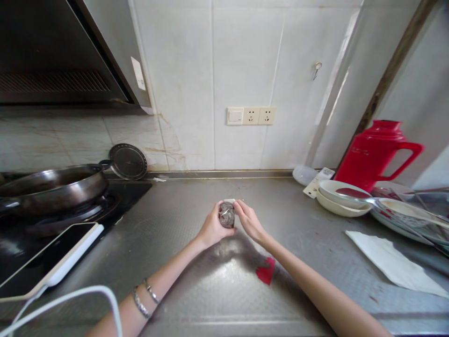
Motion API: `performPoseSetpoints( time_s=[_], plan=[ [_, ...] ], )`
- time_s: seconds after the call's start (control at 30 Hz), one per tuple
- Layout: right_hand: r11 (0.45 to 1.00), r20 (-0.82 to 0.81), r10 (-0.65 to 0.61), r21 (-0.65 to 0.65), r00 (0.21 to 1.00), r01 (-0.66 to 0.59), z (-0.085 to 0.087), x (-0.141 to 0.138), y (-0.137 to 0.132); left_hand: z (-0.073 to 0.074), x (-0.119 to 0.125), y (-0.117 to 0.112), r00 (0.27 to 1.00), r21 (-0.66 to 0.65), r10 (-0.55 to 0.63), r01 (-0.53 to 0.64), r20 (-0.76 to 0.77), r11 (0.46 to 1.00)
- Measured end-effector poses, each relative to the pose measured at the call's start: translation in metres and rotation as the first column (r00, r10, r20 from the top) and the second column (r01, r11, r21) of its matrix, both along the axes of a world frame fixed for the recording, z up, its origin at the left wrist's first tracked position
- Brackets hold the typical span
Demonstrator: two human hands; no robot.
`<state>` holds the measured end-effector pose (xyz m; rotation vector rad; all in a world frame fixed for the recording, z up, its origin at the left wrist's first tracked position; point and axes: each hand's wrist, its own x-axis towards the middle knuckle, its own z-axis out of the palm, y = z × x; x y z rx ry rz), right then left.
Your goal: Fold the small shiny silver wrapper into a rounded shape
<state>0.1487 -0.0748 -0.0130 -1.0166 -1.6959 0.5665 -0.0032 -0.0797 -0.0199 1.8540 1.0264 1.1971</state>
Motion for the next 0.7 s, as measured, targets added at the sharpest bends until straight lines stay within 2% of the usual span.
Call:
performPoseSetpoints(
  time_s=[0.13, 0.23, 0.3, 0.4, 0.5, 0.57, 0.7],
  plan=[
    [0.993, 0.041, -0.091, 0.077, 0.995, 0.088, -0.002, 0.0, 0.001, -0.005, 0.003, -0.001, 1.0, 0.0, 0.012, -0.012, -0.005, 1.0],
    [0.987, 0.109, -0.111, 0.125, 0.988, 0.097, -0.003, 0.0, -0.001, -0.01, 0.003, 0.0, 1.0, -0.006, 0.01, -0.01, 0.01, 1.0],
    [0.979, 0.153, -0.081, 0.198, 0.985, 0.049, -0.004, 0.0, -0.003, -0.012, 0.003, 0.001, 1.0, -0.008, -0.002, 0.002, 0.014, 1.0],
    [0.94, 0.23, 0.012, 0.328, 0.973, -0.089, -0.003, 0.003, -0.008, -0.013, 0.004, 0.001, 1.0, -0.005, -0.025, 0.025, 0.005, 1.0],
    [0.907, 0.267, 0.073, 0.382, 0.961, -0.175, -0.003, 0.004, -0.009, -0.012, 0.007, -0.003, 1.0, -0.001, -0.03, 0.03, 0.003, 1.0],
    [0.928, 0.216, 0.042, 0.354, 0.976, -0.118, -0.003, 0.004, -0.008, -0.011, 0.009, -0.006, 1.0, -0.004, -0.017, 0.017, 0.002, 1.0],
    [0.984, 0.057, -0.104, 0.154, 0.993, 0.094, -0.004, 0.001, -0.004, -0.008, 0.012, -0.01, 0.999, -0.006, -0.021, 0.022, 0.045, 1.0]
  ],
)
